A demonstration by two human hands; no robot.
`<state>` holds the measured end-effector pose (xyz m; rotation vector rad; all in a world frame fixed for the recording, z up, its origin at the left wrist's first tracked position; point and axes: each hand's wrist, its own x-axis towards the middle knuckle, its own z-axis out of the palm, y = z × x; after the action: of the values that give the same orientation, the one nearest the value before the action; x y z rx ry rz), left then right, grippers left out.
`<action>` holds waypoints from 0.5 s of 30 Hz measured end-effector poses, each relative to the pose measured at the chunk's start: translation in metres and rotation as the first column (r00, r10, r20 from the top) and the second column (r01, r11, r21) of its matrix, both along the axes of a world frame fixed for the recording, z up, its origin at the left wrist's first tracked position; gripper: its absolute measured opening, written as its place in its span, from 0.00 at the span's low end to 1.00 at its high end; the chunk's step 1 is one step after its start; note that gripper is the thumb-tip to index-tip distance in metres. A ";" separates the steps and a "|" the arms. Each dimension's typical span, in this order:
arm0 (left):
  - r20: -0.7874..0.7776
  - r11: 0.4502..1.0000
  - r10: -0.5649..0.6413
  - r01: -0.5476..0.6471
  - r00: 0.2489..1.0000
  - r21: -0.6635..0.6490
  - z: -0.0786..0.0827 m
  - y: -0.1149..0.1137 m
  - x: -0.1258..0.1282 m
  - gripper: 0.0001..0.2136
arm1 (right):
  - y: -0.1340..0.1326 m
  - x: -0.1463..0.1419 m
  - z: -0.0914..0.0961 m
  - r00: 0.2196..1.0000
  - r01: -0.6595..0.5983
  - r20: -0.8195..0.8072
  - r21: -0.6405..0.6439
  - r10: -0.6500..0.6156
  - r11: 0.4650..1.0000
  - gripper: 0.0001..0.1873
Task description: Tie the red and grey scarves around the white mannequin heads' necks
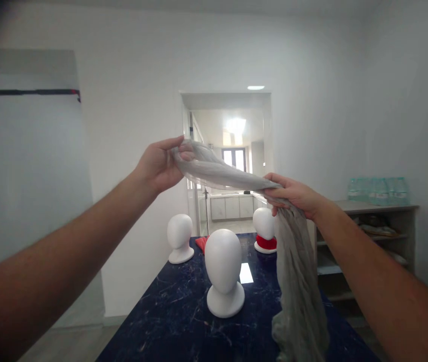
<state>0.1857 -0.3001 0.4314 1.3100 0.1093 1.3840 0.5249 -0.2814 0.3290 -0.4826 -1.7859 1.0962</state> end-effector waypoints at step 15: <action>0.183 0.857 0.238 -0.117 0.954 -0.503 -0.125 0.156 -0.048 0.11 | 0.139 0.034 -0.161 0.963 -0.092 -0.269 -0.404 -0.021 0.910 0.15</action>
<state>0.1374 -0.1436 0.3067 0.7163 0.4002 1.5369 0.5590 -0.1424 0.1684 -0.5243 -1.3300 1.5021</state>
